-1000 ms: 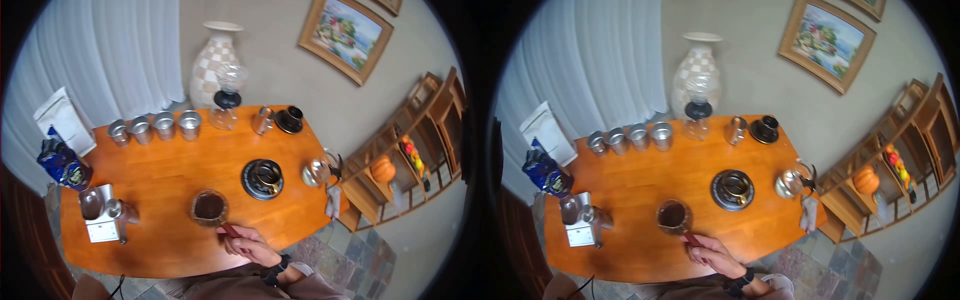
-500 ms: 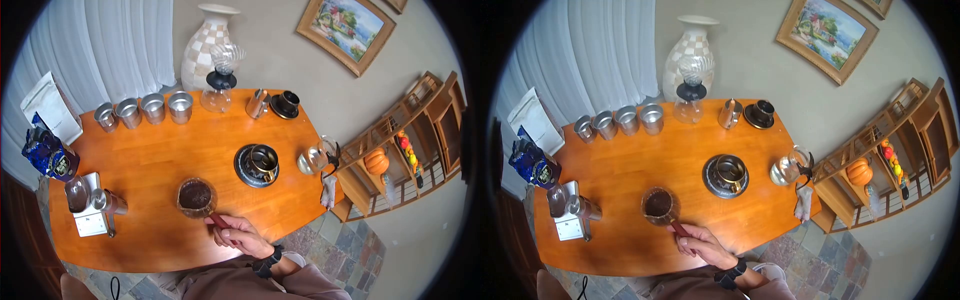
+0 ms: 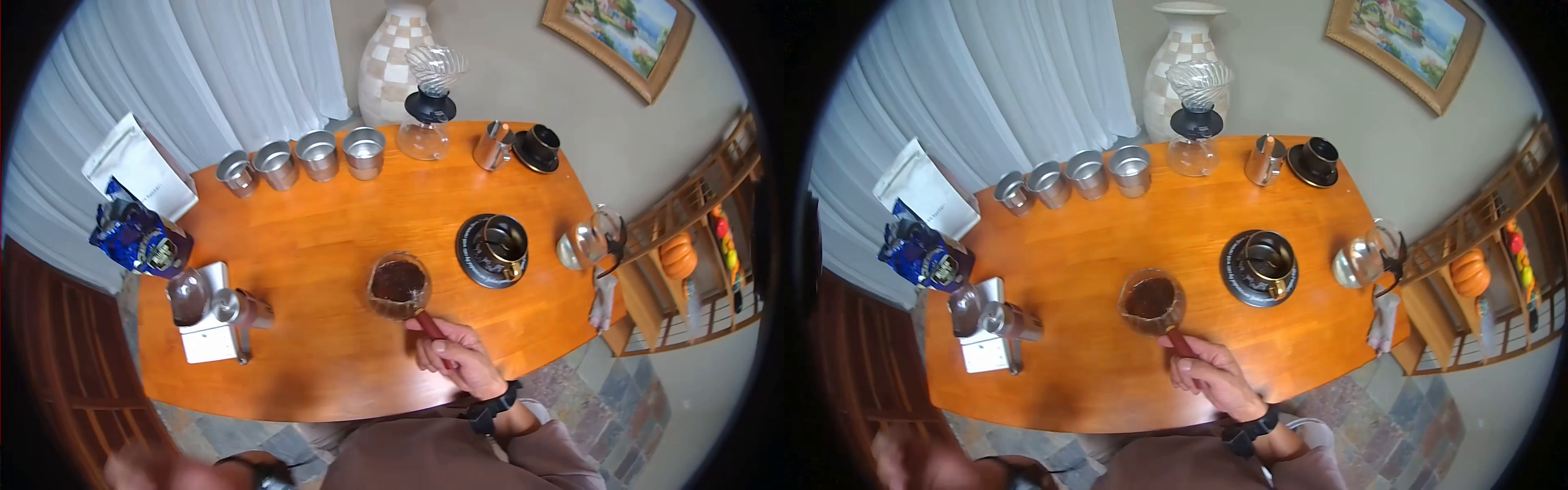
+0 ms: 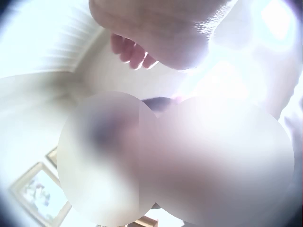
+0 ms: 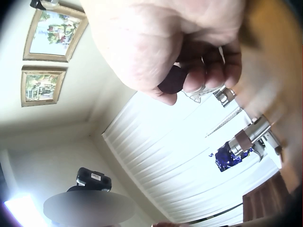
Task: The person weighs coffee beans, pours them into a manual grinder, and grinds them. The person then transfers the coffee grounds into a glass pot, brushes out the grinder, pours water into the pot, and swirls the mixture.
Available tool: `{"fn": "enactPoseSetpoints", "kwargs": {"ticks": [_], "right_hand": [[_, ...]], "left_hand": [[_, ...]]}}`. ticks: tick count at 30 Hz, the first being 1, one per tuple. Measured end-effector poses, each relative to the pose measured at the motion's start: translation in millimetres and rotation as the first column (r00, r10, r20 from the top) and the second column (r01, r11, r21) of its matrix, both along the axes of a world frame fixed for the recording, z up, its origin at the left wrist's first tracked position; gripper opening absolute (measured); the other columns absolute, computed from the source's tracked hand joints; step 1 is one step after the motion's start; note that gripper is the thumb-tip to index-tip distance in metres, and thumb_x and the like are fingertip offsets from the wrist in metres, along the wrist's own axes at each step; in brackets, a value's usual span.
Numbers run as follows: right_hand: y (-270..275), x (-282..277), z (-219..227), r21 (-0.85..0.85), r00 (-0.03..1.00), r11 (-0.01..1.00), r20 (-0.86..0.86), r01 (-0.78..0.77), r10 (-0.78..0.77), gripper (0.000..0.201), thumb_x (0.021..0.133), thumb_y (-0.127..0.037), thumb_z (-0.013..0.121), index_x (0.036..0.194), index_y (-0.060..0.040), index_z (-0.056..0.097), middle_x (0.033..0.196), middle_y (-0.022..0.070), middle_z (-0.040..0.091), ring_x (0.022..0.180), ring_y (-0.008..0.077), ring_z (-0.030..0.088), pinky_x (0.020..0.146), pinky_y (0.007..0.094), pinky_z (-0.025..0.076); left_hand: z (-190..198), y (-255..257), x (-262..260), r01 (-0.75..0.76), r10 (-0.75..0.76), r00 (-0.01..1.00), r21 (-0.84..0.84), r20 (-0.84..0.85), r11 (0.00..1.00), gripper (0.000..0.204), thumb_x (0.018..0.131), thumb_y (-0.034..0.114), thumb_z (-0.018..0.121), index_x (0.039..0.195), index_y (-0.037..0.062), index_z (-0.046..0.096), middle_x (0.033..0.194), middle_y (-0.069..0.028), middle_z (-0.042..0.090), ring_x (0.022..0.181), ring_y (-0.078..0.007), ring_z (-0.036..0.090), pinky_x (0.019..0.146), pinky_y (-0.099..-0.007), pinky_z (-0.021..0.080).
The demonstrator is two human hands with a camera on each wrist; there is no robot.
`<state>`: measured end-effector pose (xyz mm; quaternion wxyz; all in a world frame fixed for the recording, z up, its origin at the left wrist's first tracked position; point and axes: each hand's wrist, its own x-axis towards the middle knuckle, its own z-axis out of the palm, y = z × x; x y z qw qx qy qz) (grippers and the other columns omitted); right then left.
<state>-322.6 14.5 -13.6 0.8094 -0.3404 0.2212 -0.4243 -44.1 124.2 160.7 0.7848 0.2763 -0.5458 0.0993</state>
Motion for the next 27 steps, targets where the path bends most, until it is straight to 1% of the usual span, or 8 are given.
{"fn": "enactPoseSetpoints", "kwargs": {"ticks": [1, 3, 5, 9, 11, 13, 21, 27], "right_hand": [[-0.9, -0.3, 3.0, -0.002, 1.000, 1.000, 0.001, 0.013, -0.013, 0.042, 0.098, -0.010, 0.056, 0.138, 0.0031, 0.055, 0.069, 0.0027, 0.049, 0.061, 0.0124, 0.044, 0.061, 0.0255, 0.038], [1.1, -4.1, 1.2, -0.036, 0.998, 0.999, 0.068, 0.018, -0.016, 0.043, 0.098, -0.009, 0.056, 0.138, 0.0046, 0.053, 0.069, 0.0032, 0.049, 0.061, 0.0125, 0.044, 0.061, 0.0257, 0.038], [10.3, -9.9, 3.8, -0.037, 1.000, 0.999, 0.024, 0.016, -0.015, 0.043, 0.098, -0.008, 0.055, 0.139, 0.0056, 0.052, 0.069, 0.0031, 0.049, 0.061, 0.0126, 0.044, 0.062, 0.0260, 0.038], [12.1, -3.3, 11.5, 0.052, 0.996, 0.998, -0.072, -0.039, 0.043, 0.046, 0.095, -0.014, 0.058, 0.136, 0.0060, 0.056, 0.058, 0.0013, 0.045, 0.061, 0.0154, 0.046, 0.069, 0.0323, 0.042], [5.8, -2.8, 7.5, 0.019, 0.999, 1.000, -0.042, -0.024, 0.025, 0.045, 0.097, -0.012, 0.057, 0.138, 0.0059, 0.054, 0.062, 0.0009, 0.046, 0.062, 0.0136, 0.045, 0.066, 0.0291, 0.040], [3.4, -10.8, 6.7, -0.001, 0.998, 1.000, -0.046, -0.031, 0.031, 0.044, 0.098, -0.010, 0.056, 0.139, 0.0059, 0.052, 0.066, 0.0005, 0.047, 0.063, 0.0117, 0.045, 0.063, 0.0259, 0.039], [2.7, -8.1, 12.7, 0.033, 0.987, 0.999, -0.157, -0.029, 0.034, 0.049, 0.096, -0.019, 0.059, 0.136, 0.0094, 0.054, 0.059, 0.0007, 0.045, 0.056, 0.0131, 0.042, 0.066, 0.0308, 0.039], [5.7, -18.8, 16.2, 0.027, 0.996, 0.999, -0.089, -0.017, 0.019, 0.044, 0.097, -0.009, 0.056, 0.137, 0.0082, 0.052, 0.068, 0.0014, 0.048, 0.062, 0.0110, 0.044, 0.063, 0.0247, 0.037]], "left_hand": [[-39.4, -3.8, 33.1, -0.256, 0.180, 0.934, 0.226, 0.310, 0.940, 0.049, 0.102, 0.044, 0.040, 0.112, 0.0001, 0.059, 0.097, -0.0187, 0.061, 0.095, -0.0291, 0.059, 0.083, -0.0425, 0.051], [-72.6, -38.4, -4.2, 0.214, -0.079, 0.970, 0.655, -0.230, 0.725, 0.046, 0.102, 0.041, 0.050, 0.115, -0.0013, 0.063, 0.100, -0.0191, 0.068, 0.092, -0.0288, 0.065, 0.083, -0.0400, 0.052], [-93.0, -63.7, -4.1, 0.510, -0.247, 0.856, 0.817, -0.454, 0.269, 0.024, 0.103, 0.015, 0.056, 0.118, -0.0030, 0.062, 0.104, -0.0120, 0.070, 0.095, -0.0193, 0.067, 0.088, -0.0348, 0.053], [-154.1, -86.3, -11.3, 0.615, -0.344, 0.638, 0.725, -0.689, -0.310, 0.020, 0.101, 0.005, 0.057, 0.117, -0.0048, 0.063, 0.101, -0.0151, 0.073, 0.093, -0.0207, 0.069, 0.086, -0.0324, 0.054], [-163.6, -95.3, -21.4, 0.618, -0.420, 0.543, 0.685, -0.727, -0.387, 0.024, 0.102, 0.011, 0.060, 0.120, -0.0041, 0.062, 0.101, -0.0128, 0.072, 0.094, -0.0185, 0.068, 0.085, -0.0313, 0.055], [-166.8, -101.4, -33.6, 0.492, -0.416, 0.427, 0.592, -0.803, -0.638, 0.027, 0.103, 0.016, 0.061, 0.123, -0.0030, 0.062, 0.103, -0.0092, 0.070, 0.095, -0.0164, 0.067, 0.084, -0.0300, 0.054], [-179.8, -131.8, -57.4, 0.204, -0.453, 0.027, 0.449, -0.891, -0.870, 0.031, 0.104, 0.029, 0.061, 0.117, 0.0005, 0.063, 0.106, -0.0057, 0.066, 0.099, -0.0138, 0.064, 0.088, -0.0290, 0.053], [-196.1, -131.7, -42.3, 0.405, -0.340, -0.071, 0.285, -0.938, -0.869, 0.033, 0.105, 0.023, 0.059, 0.129, 0.0005, 0.058, 0.117, -0.0093, 0.066, 0.106, -0.0164, 0.063, 0.095, -0.0317, 0.051]]}}
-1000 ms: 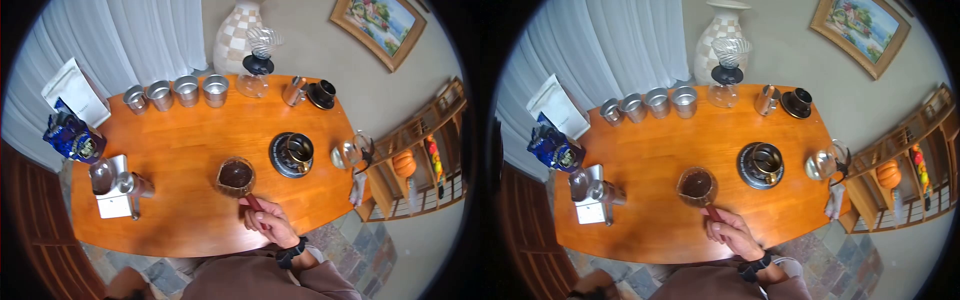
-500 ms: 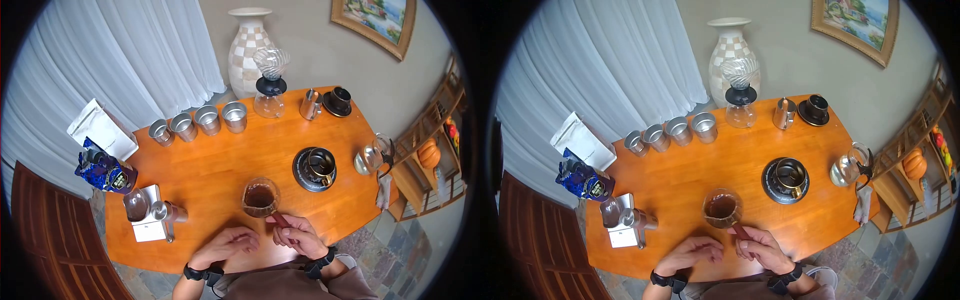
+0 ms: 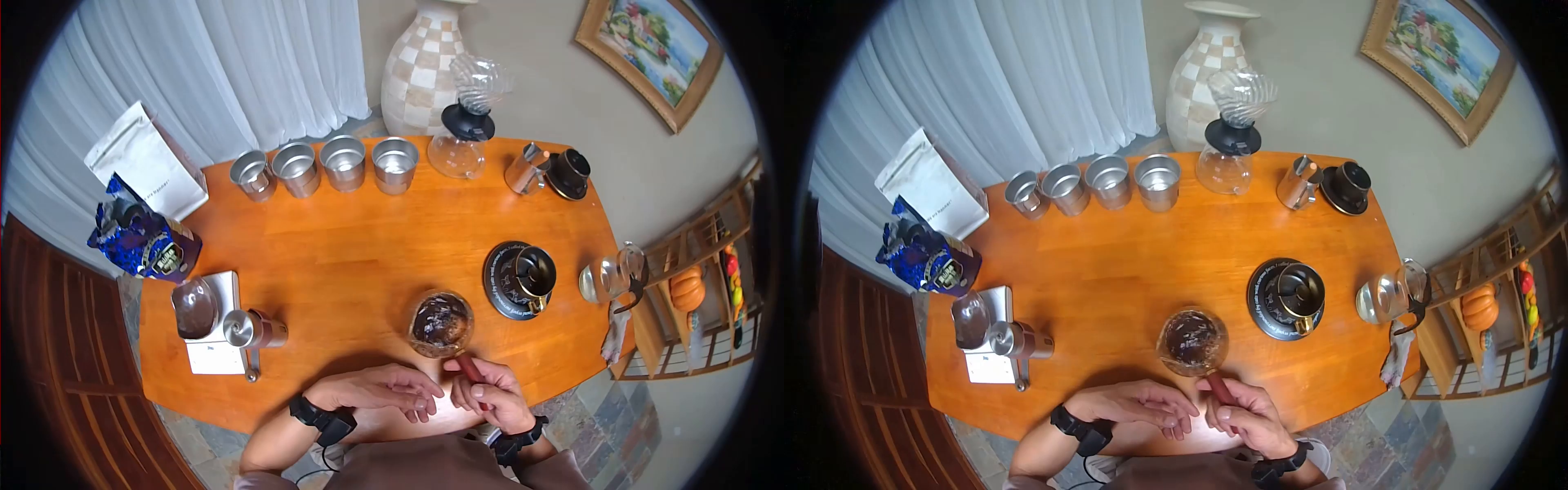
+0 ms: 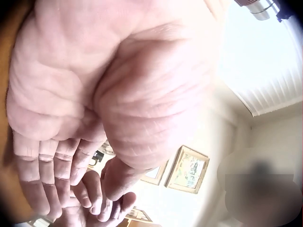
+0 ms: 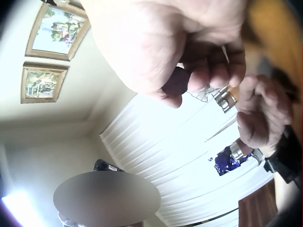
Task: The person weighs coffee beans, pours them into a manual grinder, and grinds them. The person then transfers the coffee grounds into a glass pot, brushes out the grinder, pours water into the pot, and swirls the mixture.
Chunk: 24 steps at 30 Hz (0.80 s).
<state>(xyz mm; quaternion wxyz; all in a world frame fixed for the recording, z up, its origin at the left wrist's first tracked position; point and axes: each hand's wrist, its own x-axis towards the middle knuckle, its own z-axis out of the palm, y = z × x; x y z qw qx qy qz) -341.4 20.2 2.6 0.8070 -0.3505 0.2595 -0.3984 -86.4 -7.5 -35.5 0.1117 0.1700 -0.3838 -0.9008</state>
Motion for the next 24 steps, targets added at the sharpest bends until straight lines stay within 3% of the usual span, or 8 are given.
{"fn": "enactPoseSetpoints", "kwargs": {"ticks": [1, 6, 10, 14, 17, 20, 22, 24], "right_hand": [[-0.1, 7.1, 5.5, 0.012, 0.992, 1.000, -0.124, -0.005, 0.007, 0.051, 0.094, -0.021, 0.059, 0.134, 0.0109, 0.053, 0.057, 0.0010, 0.045, 0.056, 0.0140, 0.042, 0.064, 0.0298, 0.038], [-13.4, 15.2, 1.7, 0.024, 0.999, 1.000, -0.050, -0.011, 0.013, 0.053, 0.093, -0.021, 0.061, 0.134, 0.0108, 0.053, 0.058, 0.0016, 0.047, 0.057, 0.0135, 0.043, 0.063, 0.0298, 0.038], [-4.1, 5.1, 12.6, 0.016, 0.983, 1.000, -0.184, 0.017, -0.014, 0.052, 0.093, -0.021, 0.061, 0.133, 0.0106, 0.054, 0.059, 0.0018, 0.047, 0.058, 0.0123, 0.044, 0.063, 0.0298, 0.038], [-11.3, 11.5, 10.6, 0.020, 0.986, 0.997, -0.151, -0.071, 0.073, 0.049, 0.093, -0.019, 0.060, 0.131, 0.0107, 0.055, 0.062, 0.0011, 0.047, 0.058, 0.0118, 0.044, 0.064, 0.0295, 0.038], [-14.0, 3.4, -2.0, -0.035, 0.990, 0.994, -0.101, -0.103, 0.099, 0.042, 0.097, -0.013, 0.058, 0.134, 0.0054, 0.055, 0.077, -0.0010, 0.054, 0.064, 0.0050, 0.046, 0.058, 0.0203, 0.036], [0.6, -1.1, 9.5, 0.026, 0.962, 0.998, -0.267, -0.054, 0.059, 0.044, 0.093, -0.018, 0.061, 0.128, 0.0096, 0.058, 0.063, 0.0011, 0.047, 0.059, 0.0115, 0.044, 0.067, 0.0296, 0.040], [1.5, -1.8, 11.9, 0.042, 0.955, 0.995, -0.277, -0.096, 0.104, 0.044, 0.094, -0.019, 0.061, 0.127, 0.0098, 0.058, 0.063, 0.0016, 0.048, 0.059, 0.0119, 0.044, 0.067, 0.0296, 0.040], [-6.4, 3.8, 4.7, -0.022, 0.988, 0.997, -0.140, -0.070, 0.066, 0.045, 0.094, -0.020, 0.060, 0.127, 0.0096, 0.057, 0.063, 0.0021, 0.049, 0.059, 0.0124, 0.045, 0.067, 0.0298, 0.040]], "left_hand": [[-1.9, 0.2, -1.3, 0.004, -0.004, 1.000, -0.012, 0.005, 1.000, 0.033, 0.104, 0.023, 0.060, 0.128, 0.0003, 0.058, 0.116, -0.0094, 0.066, 0.106, -0.0165, 0.063, 0.095, -0.0318, 0.051], [5.6, -2.0, -1.0, -0.082, 0.082, 0.997, 0.019, 0.008, 0.996, 0.030, 0.102, 0.020, 0.063, 0.125, -0.0002, 0.059, 0.115, -0.0097, 0.067, 0.104, -0.0167, 0.064, 0.094, -0.0322, 0.052], [2.3, 0.6, -0.6, -0.053, 0.053, 0.999, 0.043, 0.002, 0.998, 0.030, 0.101, 0.016, 0.063, 0.127, 0.0004, 0.059, 0.114, -0.0090, 0.067, 0.105, -0.0165, 0.063, 0.095, -0.0325, 0.051], [9.2, 0.3, -0.3, 0.057, -0.053, 0.998, -0.113, 0.041, 0.992, 0.032, 0.101, 0.014, 0.063, 0.130, 0.0015, 0.057, 0.116, -0.0089, 0.066, 0.108, -0.0166, 0.062, 0.099, -0.0322, 0.049], [9.3, 1.2, 2.2, 0.145, -0.143, 0.989, -0.110, 0.028, 0.983, 0.038, 0.100, 0.012, 0.064, 0.135, 0.0023, 0.053, 0.122, -0.0100, 0.063, 0.115, -0.0173, 0.059, 0.102, -0.0317, 0.047], [11.7, 0.2, 3.8, 0.189, -0.183, 0.981, -0.111, 0.064, 0.976, 0.042, 0.099, 0.012, 0.066, 0.137, 0.0009, 0.051, 0.123, -0.0101, 0.063, 0.116, -0.0178, 0.059, 0.103, -0.0324, 0.047], [6.2, 3.4, 2.6, 0.194, -0.193, 0.981, -0.120, 0.023, 0.974, 0.047, 0.098, 0.014, 0.068, 0.139, 0.0005, 0.050, 0.124, -0.0103, 0.062, 0.116, -0.0180, 0.058, 0.103, -0.0327, 0.047], [3.2, 1.8, 7.4, 0.238, -0.239, 0.971, -0.134, 0.004, 0.962, 0.057, 0.095, 0.016, 0.073, 0.143, -0.0004, 0.047, 0.127, -0.0107, 0.061, 0.118, -0.0184, 0.058, 0.104, -0.0333, 0.046]]}}
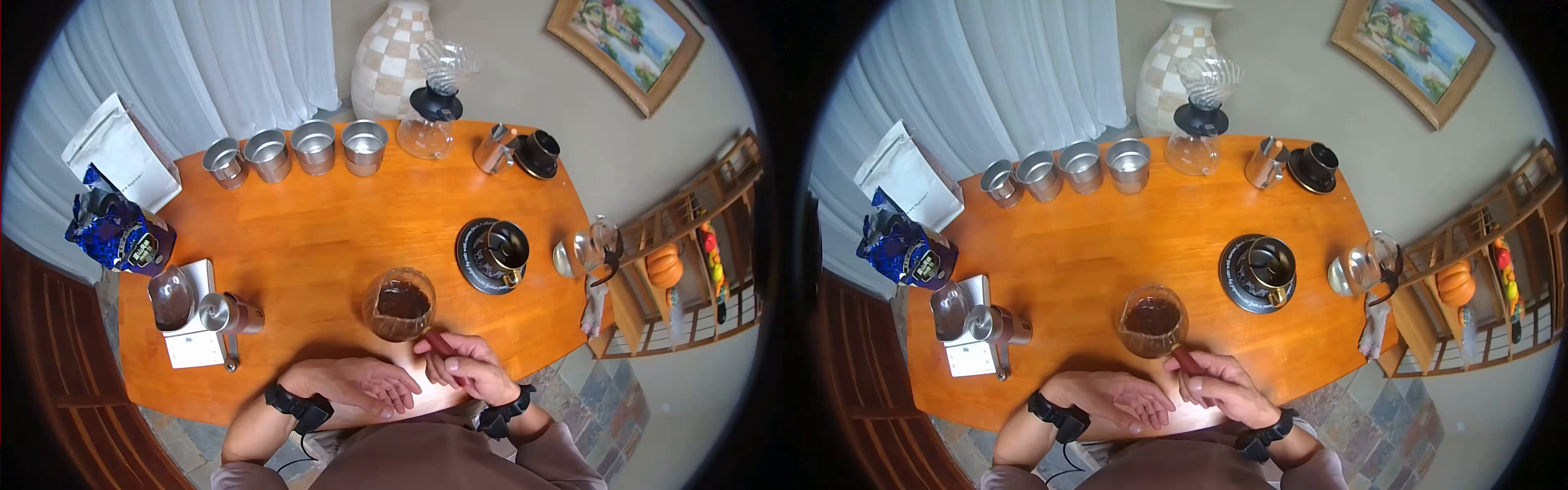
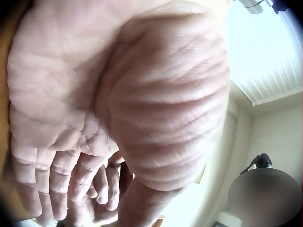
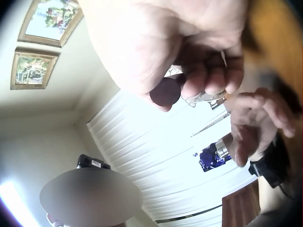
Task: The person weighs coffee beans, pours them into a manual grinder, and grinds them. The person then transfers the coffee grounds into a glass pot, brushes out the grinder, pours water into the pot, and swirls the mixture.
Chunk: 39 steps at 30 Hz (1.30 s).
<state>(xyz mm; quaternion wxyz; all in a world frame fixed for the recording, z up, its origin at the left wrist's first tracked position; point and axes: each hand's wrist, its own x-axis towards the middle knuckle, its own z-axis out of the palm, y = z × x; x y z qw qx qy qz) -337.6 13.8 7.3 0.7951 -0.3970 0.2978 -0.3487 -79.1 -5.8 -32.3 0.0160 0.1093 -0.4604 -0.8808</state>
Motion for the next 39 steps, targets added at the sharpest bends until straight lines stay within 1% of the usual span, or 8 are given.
{"fn": "enactPoseSetpoints", "kwargs": {"ticks": [13, 23, 25, 28, 33, 36, 38, 39], "right_hand": [[14.7, 4.3, -12.9, -0.080, 0.989, 0.997, 0.150, 0.024, -0.012, 0.040, 0.098, -0.014, 0.058, 0.132, 0.0070, 0.056, 0.073, 0.0026, 0.051, 0.066, 0.0105, 0.046, 0.064, 0.0241, 0.037], [19.0, 8.7, -26.5, -0.146, 0.986, 0.987, 0.162, 0.073, -0.049, 0.039, 0.099, -0.014, 0.056, 0.133, 0.0055, 0.057, 0.076, 0.0028, 0.055, 0.065, 0.0091, 0.047, 0.060, 0.0216, 0.036], [26.1, 0.8, -22.6, -0.163, 0.997, 0.985, 0.067, 0.056, -0.046, 0.039, 0.099, -0.015, 0.056, 0.132, 0.0050, 0.058, 0.075, 0.0014, 0.054, 0.066, 0.0086, 0.048, 0.060, 0.0214, 0.036], [35.3, 10.7, -18.1, -0.122, 0.998, 0.991, 0.001, 0.059, -0.059, 0.040, 0.099, -0.018, 0.058, 0.133, 0.0036, 0.058, 0.076, -0.0001, 0.056, 0.066, 0.0079, 0.048, 0.060, 0.0216, 0.036], [24.6, 6.4, -16.4, -0.154, 0.993, 0.981, 0.002, 0.120, -0.121, 0.042, 0.100, -0.016, 0.057, 0.135, 0.0051, 0.055, 0.075, -0.0020, 0.052, 0.066, 0.0066, 0.046, 0.060, 0.0224, 0.036], [33.7, 5.4, -27.1, -0.149, 0.995, 0.984, 0.003, 0.102, -0.103, 0.040, 0.100, -0.016, 0.057, 0.135, 0.0032, 0.056, 0.076, -0.0031, 0.052, 0.067, 0.0054, 0.047, 0.059, 0.0220, 0.037], [30.4, 6.2, -27.6, -0.165, 0.999, 0.986, -0.024, 0.025, -0.030, 0.037, 0.100, -0.016, 0.058, 0.132, 0.0028, 0.058, 0.077, -0.0038, 0.053, 0.068, 0.0048, 0.048, 0.059, 0.0216, 0.038], [26.1, 10.4, -24.1, -0.195, 0.998, 0.979, 0.018, 0.060, -0.058, 0.026, 0.098, -0.019, 0.060, 0.114, 0.0010, 0.065, 0.077, -0.0031, 0.057, 0.069, 0.0044, 0.052, 0.058, 0.0225, 0.040]], "left_hand": [[15.0, 1.7, 3.3, -0.034, 0.037, 0.998, -0.041, 0.060, 0.999, 0.058, 0.094, 0.018, 0.074, 0.143, 0.0004, 0.048, 0.126, -0.0121, 0.064, 0.115, -0.0195, 0.063, 0.100, -0.0319, 0.049], [14.2, 4.3, 0.6, -0.117, 0.121, 0.989, -0.050, 0.089, 0.992, 0.050, 0.095, 0.018, 0.072, 0.136, -0.0019, 0.052, 0.121, -0.0115, 0.066, 0.111, -0.0202, 0.065, 0.099, -0.0327, 0.050], [15.5, 3.4, -1.3, -0.119, 0.123, 0.989, -0.055, 0.080, 0.991, 0.048, 0.095, 0.018, 0.072, 0.135, -0.0018, 0.053, 0.121, -0.0112, 0.066, 0.111, -0.0200, 0.065, 0.099, -0.0324, 0.050], [14.2, 5.9, -1.3, -0.099, 0.104, 0.993, -0.089, 0.061, 0.991, 0.046, 0.094, 0.018, 0.073, 0.132, -0.0019, 0.056, 0.121, -0.0121, 0.066, 0.106, -0.0205, 0.067, 0.092, -0.0324, 0.054], [25.0, 7.7, -3.2, -0.094, 0.111, 0.966, -0.083, 0.233, 0.992, 0.038, 0.095, 0.010, 0.068, 0.129, -0.0009, 0.057, 0.119, -0.0119, 0.067, 0.101, -0.0216, 0.070, 0.083, -0.0331, 0.057], [24.1, 12.4, -4.3, -0.211, 0.224, 0.951, -0.082, 0.213, 0.974, 0.051, 0.086, 0.013, 0.076, 0.130, -0.0048, 0.058, 0.111, -0.0162, 0.069, 0.095, -0.0261, 0.071, 0.080, -0.0356, 0.058], [21.5, 11.0, -8.1, -0.247, 0.274, 0.938, -0.144, 0.214, 0.958, 0.051, 0.083, 0.006, 0.074, 0.129, -0.0073, 0.058, 0.109, -0.0176, 0.070, 0.095, -0.0272, 0.071, 0.080, -0.0367, 0.058], [29.5, 12.3, -10.6, -0.264, 0.295, 0.926, -0.152, 0.238, 0.952, 0.048, 0.080, 0.001, 0.071, 0.125, -0.0088, 0.059, 0.108, -0.0201, 0.070, 0.094, -0.0298, 0.072, 0.081, -0.0377, 0.058]]}}
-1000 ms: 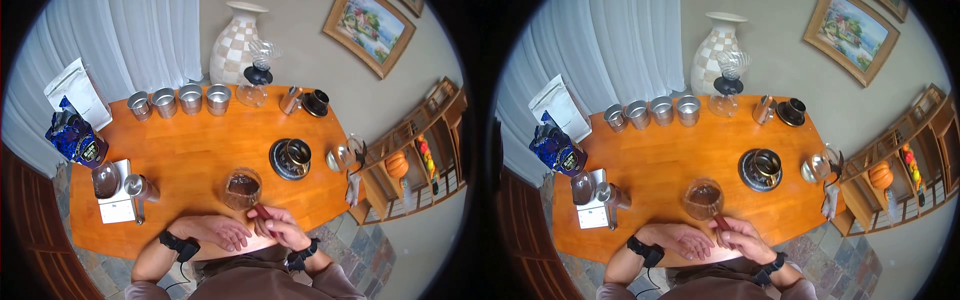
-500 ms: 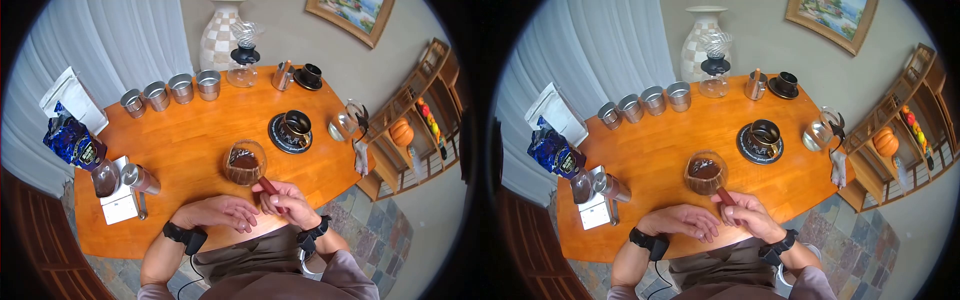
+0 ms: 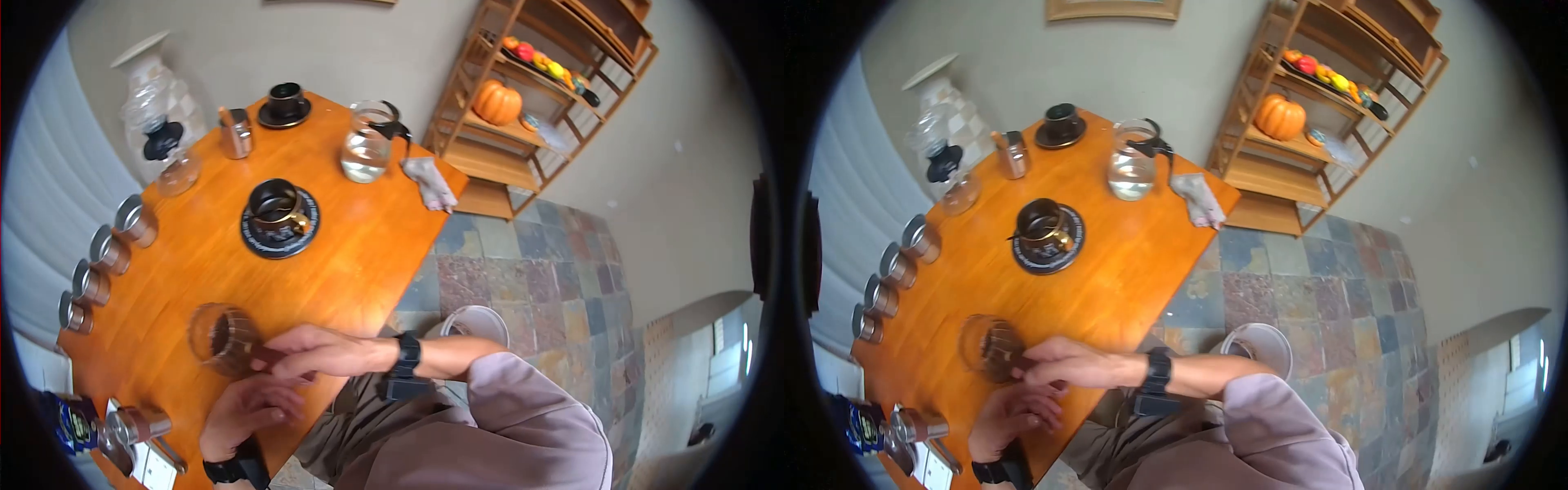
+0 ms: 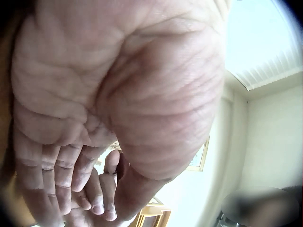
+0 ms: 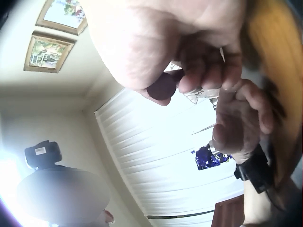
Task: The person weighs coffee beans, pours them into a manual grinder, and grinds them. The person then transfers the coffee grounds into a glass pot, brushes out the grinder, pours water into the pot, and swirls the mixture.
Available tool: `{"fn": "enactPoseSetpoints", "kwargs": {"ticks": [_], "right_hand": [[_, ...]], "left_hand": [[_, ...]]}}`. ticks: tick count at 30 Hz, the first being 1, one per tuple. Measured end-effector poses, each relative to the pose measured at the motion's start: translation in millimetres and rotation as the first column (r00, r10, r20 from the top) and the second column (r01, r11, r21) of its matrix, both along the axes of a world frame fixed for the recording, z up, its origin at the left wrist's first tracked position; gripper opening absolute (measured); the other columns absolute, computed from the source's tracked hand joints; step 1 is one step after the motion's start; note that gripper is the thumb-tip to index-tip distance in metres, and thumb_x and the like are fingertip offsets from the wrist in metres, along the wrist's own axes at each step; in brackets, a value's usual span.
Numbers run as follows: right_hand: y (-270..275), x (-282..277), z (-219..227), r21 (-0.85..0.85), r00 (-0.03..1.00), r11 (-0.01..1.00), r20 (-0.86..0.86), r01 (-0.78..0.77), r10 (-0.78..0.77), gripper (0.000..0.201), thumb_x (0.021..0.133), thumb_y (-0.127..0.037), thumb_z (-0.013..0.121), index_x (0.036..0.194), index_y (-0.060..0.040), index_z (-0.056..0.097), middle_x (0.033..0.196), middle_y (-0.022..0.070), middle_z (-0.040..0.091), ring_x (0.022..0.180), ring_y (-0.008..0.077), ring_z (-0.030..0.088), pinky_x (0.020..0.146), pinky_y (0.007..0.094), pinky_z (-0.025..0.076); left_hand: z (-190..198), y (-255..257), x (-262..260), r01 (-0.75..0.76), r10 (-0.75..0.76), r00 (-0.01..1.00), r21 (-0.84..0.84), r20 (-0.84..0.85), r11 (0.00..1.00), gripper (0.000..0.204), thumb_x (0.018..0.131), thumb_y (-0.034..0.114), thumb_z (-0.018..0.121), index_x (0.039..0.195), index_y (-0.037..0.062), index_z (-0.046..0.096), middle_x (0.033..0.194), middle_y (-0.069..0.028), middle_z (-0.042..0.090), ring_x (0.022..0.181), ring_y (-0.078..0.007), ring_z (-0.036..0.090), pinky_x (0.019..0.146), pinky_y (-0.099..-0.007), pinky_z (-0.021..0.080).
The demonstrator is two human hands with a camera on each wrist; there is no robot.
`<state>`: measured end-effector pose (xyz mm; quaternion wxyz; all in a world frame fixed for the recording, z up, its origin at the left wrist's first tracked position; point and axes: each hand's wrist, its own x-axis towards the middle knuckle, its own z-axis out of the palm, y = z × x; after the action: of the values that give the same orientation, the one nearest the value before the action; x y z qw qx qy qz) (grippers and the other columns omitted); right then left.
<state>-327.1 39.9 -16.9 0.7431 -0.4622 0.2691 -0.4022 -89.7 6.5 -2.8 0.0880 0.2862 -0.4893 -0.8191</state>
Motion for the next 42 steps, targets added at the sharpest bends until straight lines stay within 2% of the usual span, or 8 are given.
{"fn": "enactPoseSetpoints", "kwargs": {"ticks": [3, 5, 11, 19, 21, 25, 33, 42], "right_hand": [[-11.3, -3.1, -1.3, 0.042, 0.996, 0.998, 0.068, 0.047, -0.050, 0.024, 0.097, -0.019, 0.061, 0.110, 0.0012, 0.065, 0.077, -0.0037, 0.057, 0.070, 0.0042, 0.053, 0.058, 0.0226, 0.041], [-7.6, -12.1, -1.1, 0.044, 0.998, 0.998, 0.034, 0.051, -0.052, 0.031, 0.098, -0.015, 0.061, 0.124, 0.0017, 0.061, 0.078, -0.0041, 0.054, 0.068, 0.0039, 0.048, 0.059, 0.0222, 0.040], [-5.4, -8.2, 5.7, -0.050, 0.999, 0.998, 0.025, 0.039, -0.038, 0.027, 0.093, -0.022, 0.066, 0.107, 0.0011, 0.066, 0.079, -0.0026, 0.060, 0.071, 0.0046, 0.054, 0.060, 0.0239, 0.044], [-4.3, -23.0, 18.1, 0.075, 0.988, 0.994, -0.128, -0.076, 0.085, 0.038, 0.094, -0.024, 0.068, 0.124, -0.0006, 0.063, 0.089, -0.0033, 0.061, 0.075, 0.0048, 0.051, 0.062, 0.0202, 0.041], [-20.7, -15.6, 11.7, 0.113, 0.987, 0.981, 0.007, -0.159, 0.159, 0.041, 0.095, -0.024, 0.068, 0.128, -0.0012, 0.062, 0.089, -0.0038, 0.061, 0.075, 0.0036, 0.051, 0.063, 0.0199, 0.041], [-44.5, -21.8, 20.6, 0.032, 0.964, 0.984, -0.198, -0.176, 0.179, 0.045, 0.095, -0.022, 0.068, 0.133, -0.0002, 0.061, 0.082, -0.0044, 0.059, 0.068, 0.0025, 0.050, 0.057, 0.0188, 0.038], [-46.1, -10.2, 20.4, 0.001, 0.987, 0.987, -0.010, -0.163, 0.163, 0.045, 0.092, -0.021, 0.062, 0.128, 0.0054, 0.061, 0.071, -0.0005, 0.053, 0.057, 0.0057, 0.042, 0.053, 0.0207, 0.033], [-41.3, -8.5, 52.0, 0.070, 0.971, 0.980, -0.139, -0.188, 0.196, 0.044, 0.091, -0.017, 0.061, 0.126, 0.0088, 0.060, 0.065, 0.0006, 0.049, 0.059, 0.0101, 0.044, 0.062, 0.0260, 0.037]], "left_hand": [[-1.3, -2.6, 4.2, -0.001, 0.001, 1.000, 0.044, -0.003, 0.999, 0.044, 0.086, -0.002, 0.069, 0.127, -0.0065, 0.058, 0.113, -0.0181, 0.070, 0.101, -0.0275, 0.071, 0.087, -0.0355, 0.055], [-4.4, -2.2, 6.5, 0.010, -0.010, 1.000, 0.055, -0.005, 0.998, 0.045, 0.084, -0.003, 0.068, 0.128, -0.0072, 0.057, 0.113, -0.0211, 0.069, 0.101, -0.0291, 0.071, 0.088, -0.0368, 0.055], [-15.3, 1.5, 7.3, -0.070, 0.070, 0.997, 0.017, 0.022, 0.997, 0.049, 0.076, -0.001, 0.067, 0.124, -0.0091, 0.058, 0.106, -0.0251, 0.070, 0.091, -0.0347, 0.072, 0.081, -0.0409, 0.059], [4.3, -8.8, 1.0, 0.081, -0.079, 0.996, 0.040, -0.038, 0.996, 0.041, 0.092, 0.009, 0.071, 0.128, -0.0066, 0.059, 0.114, -0.0140, 0.068, 0.105, -0.0220, 0.067, 0.094, -0.0359, 0.054], [-6.3, -7.5, 4.2, 0.105, -0.106, 0.992, -0.010, -0.073, 0.994, 0.037, 0.097, 0.009, 0.066, 0.131, -0.0047, 0.057, 0.118, -0.0116, 0.067, 0.107, -0.0202, 0.066, 0.094, -0.0346, 0.055], [-13.8, -8.4, 3.1, 0.116, -0.110, 0.989, 0.060, -0.098, 0.991, 0.043, 0.098, 0.013, 0.067, 0.135, -0.0040, 0.053, 0.121, -0.0120, 0.066, 0.104, -0.0169, 0.065, 0.093, -0.0306, 0.052], [-27.7, -7.4, 4.0, 0.153, -0.137, 0.977, 0.090, -0.166, 0.984, 0.040, 0.099, 0.009, 0.063, 0.136, -0.0010, 0.052, 0.119, -0.0125, 0.065, 0.103, -0.0172, 0.065, 0.091, -0.0310, 0.055], [-27.4, -5.4, 1.8, 0.148, -0.148, 0.981, -0.008, -0.123, 0.989, 0.043, 0.100, 0.016, 0.062, 0.137, -0.0021, 0.051, 0.119, -0.0139, 0.065, 0.104, -0.0197, 0.067, 0.088, -0.0311, 0.056]]}}
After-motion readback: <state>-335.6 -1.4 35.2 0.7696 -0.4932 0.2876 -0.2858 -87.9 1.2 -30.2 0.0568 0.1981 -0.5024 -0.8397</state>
